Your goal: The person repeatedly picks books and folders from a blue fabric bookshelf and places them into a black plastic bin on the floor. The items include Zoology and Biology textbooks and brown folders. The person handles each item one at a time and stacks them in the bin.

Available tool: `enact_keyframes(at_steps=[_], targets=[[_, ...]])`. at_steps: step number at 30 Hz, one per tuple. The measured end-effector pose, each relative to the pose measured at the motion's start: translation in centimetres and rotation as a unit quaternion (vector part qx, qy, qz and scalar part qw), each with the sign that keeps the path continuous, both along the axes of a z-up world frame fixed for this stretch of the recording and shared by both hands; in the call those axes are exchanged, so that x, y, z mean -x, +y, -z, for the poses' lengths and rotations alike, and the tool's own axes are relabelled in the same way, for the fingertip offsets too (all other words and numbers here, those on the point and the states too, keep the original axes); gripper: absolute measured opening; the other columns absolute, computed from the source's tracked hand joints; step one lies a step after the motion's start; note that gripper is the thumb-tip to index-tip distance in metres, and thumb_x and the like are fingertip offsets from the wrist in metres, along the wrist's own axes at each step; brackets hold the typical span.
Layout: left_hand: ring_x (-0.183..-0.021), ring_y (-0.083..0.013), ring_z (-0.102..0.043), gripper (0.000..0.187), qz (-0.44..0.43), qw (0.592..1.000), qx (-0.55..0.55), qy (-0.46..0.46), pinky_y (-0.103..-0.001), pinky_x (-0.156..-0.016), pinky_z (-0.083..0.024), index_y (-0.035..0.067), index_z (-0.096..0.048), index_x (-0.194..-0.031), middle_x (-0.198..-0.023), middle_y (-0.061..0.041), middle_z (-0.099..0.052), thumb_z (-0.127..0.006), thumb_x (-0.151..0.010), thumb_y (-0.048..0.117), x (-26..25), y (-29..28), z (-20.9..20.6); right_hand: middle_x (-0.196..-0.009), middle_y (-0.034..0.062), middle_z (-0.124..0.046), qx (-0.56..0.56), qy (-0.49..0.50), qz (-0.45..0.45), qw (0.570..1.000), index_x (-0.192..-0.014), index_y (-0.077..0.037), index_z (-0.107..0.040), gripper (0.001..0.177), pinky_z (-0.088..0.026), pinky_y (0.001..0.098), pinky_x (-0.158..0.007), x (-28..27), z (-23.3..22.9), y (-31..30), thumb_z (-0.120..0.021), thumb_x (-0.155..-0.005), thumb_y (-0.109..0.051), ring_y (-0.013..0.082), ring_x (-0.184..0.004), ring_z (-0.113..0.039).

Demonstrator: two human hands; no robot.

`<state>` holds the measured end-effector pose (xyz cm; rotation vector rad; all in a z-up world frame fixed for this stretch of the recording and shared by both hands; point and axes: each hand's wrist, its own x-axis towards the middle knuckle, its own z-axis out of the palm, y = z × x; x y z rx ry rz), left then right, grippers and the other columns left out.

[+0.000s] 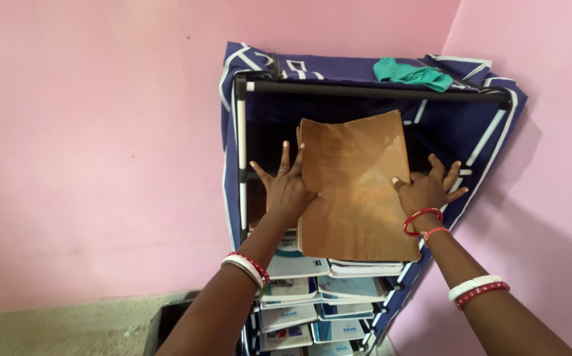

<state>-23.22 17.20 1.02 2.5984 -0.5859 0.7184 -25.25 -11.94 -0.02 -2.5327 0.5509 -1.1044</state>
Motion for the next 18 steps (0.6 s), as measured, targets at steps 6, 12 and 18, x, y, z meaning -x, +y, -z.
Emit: enact_keyframes(at_steps=[6,12,18], targets=[[-0.157,-0.0213,0.004,0.041,-0.017,0.999,0.011,-0.049,-0.088,-0.104,0.013,0.006,-0.076,-0.085,-0.169,0.007,-0.020,-0.085,-0.073,0.044,3.4,1.9,2.3,-0.166,0.0057,-0.033,0.025,-0.026,-0.032,0.999,-0.083,-0.011,-0.081,0.029,0.008,0.0740,-0.116,2.5,2.0,2.2,-0.081,-0.082,-0.040,0.0365,-0.159,0.002],[-0.155,-0.0197,0.001,0.059,-0.038,0.991,0.030,-0.122,-0.088,-0.103,0.011,0.003,-0.076,-0.109,-0.166,0.006,-0.022,-0.086,-0.065,0.041,5.3,4.7,5.4,-0.164,0.0058,-0.034,0.013,-0.035,-0.075,0.997,-0.089,-0.013,-0.083,0.025,0.007,0.0727,-0.117,3.6,4.7,4.8,-0.081,-0.081,-0.037,0.0366,-0.158,0.000],[-0.160,-0.0172,0.005,0.047,-0.085,0.995,-0.026,0.036,-0.086,-0.110,0.012,0.006,-0.076,-0.106,-0.172,0.010,-0.014,-0.079,-0.081,0.045,7.9,7.7,6.1,-0.162,0.0065,-0.038,0.030,-0.072,-0.110,0.991,-0.088,-0.011,-0.082,0.027,0.004,0.0729,-0.118,3.6,6.8,7.1,-0.083,-0.079,-0.036,0.0372,-0.156,-0.006]])
